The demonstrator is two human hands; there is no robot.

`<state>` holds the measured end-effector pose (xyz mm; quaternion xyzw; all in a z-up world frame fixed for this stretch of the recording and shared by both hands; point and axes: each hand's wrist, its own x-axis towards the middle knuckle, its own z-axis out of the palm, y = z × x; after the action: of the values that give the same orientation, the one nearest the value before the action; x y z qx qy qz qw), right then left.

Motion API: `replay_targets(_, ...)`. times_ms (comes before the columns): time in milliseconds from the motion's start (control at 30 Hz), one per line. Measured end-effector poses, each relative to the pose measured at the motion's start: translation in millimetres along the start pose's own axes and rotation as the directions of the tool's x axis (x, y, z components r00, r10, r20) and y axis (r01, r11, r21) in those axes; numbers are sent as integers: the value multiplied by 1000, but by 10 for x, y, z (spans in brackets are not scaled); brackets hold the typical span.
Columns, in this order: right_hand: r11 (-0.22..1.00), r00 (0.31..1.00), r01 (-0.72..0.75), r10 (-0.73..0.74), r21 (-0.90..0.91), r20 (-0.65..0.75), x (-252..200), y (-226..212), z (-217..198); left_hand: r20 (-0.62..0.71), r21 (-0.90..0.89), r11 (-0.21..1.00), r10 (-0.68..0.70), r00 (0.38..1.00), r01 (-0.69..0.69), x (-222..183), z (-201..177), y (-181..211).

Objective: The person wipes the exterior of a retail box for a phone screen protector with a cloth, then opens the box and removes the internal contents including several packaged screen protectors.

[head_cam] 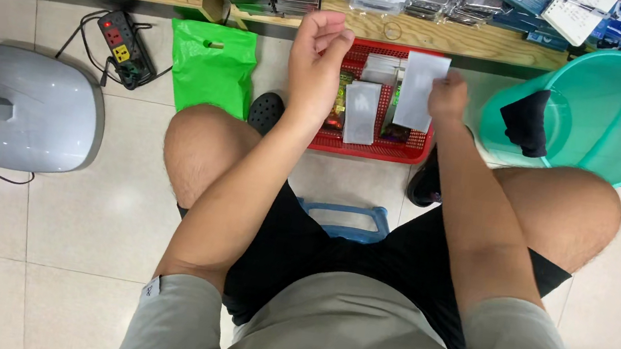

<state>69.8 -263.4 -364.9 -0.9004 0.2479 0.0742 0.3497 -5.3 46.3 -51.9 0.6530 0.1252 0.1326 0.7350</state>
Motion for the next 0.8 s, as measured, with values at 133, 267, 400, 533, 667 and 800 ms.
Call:
replay_targets(133, 955, 946, -295, 294, -9, 135, -592, -111, 52, 68, 131, 989, -73, 995, 64, -17, 46, 72)
replay_targets(267, 967, 961, -248, 252, -50, 113, -526, 548, 432, 171, 260, 963, -123, 978, 75, -75, 121, 147)
replay_targets(400, 900, 885, -435, 425, 12, 190, -461, 458, 518, 271, 367, 918, 47, 961, -148, 45, 219, 230)
replay_targets(533, 907, 895, -418, 421, -52, 146, -325, 754, 732, 223, 351, 929, 39, 974, -117, 237, 292, 228)
replay_targets(667, 951, 957, -290, 289, -109, -28, -518, 635, 926, 216, 312, 949, -31, 976, -39, 391, 407, 227)
replay_targets(800, 972, 977, 152, -176, -177, -125, -930, 231, 873, 125, 231, 972, 6, 992, -35, 499, 416, 295)
